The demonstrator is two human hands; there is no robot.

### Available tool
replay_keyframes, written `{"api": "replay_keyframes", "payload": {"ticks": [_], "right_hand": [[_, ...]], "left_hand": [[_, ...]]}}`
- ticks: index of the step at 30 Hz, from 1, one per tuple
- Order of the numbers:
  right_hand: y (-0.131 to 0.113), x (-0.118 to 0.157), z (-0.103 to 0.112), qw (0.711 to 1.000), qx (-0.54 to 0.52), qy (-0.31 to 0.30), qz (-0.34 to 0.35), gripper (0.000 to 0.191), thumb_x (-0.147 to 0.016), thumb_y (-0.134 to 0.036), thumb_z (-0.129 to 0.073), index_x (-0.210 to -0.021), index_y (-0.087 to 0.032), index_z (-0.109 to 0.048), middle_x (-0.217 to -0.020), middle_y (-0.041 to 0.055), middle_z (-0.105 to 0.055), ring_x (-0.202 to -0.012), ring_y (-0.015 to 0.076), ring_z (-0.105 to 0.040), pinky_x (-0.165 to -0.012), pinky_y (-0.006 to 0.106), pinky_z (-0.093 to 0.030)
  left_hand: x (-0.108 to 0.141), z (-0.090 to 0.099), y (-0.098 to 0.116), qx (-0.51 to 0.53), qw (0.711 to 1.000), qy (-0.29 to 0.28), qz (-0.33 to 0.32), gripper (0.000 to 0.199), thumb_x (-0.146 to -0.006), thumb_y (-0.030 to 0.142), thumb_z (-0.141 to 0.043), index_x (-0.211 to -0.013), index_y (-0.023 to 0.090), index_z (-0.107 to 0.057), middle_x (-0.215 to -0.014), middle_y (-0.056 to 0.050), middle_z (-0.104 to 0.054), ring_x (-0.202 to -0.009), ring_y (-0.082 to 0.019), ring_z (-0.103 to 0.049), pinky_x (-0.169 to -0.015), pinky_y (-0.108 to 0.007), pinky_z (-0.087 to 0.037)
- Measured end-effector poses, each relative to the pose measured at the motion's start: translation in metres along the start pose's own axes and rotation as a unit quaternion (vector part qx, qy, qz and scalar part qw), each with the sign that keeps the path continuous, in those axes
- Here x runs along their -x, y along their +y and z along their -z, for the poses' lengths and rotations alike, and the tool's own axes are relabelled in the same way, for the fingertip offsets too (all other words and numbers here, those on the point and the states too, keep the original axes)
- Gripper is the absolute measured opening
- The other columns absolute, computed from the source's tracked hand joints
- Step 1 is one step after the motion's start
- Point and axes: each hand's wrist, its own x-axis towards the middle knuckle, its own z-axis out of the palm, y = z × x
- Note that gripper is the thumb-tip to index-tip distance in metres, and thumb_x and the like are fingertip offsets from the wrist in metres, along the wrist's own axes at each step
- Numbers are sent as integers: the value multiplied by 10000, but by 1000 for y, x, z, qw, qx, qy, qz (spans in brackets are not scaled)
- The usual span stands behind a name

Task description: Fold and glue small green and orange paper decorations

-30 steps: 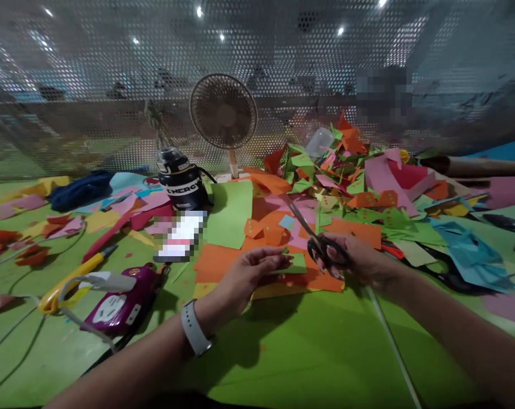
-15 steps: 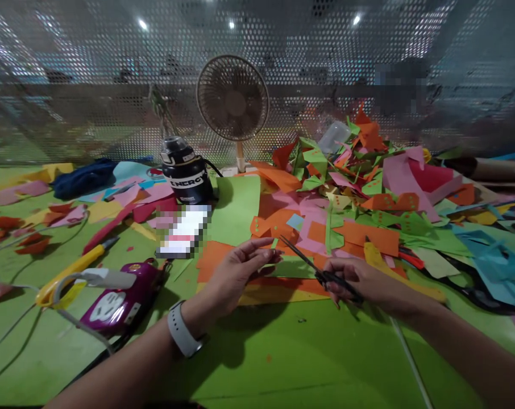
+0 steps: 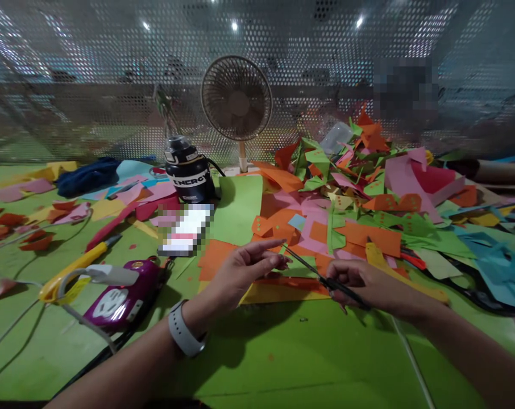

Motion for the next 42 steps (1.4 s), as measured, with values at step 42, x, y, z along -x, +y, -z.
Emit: {"api": "replay_keyframes", "payload": {"ticks": [42], "right_hand": [[2,-2,1,999,-27,21,-14,514,-555,-565,-803,-684,-165,-506,-608,-47,-527,-544,57,-443,-499,191,-339]], "left_hand": [[-2,4,-1,15,999,-29,-1,291,-722,249,-781,-993,184,-697,-786,-17,-742,-783,-135,-679,-771,-262,-502]]}}
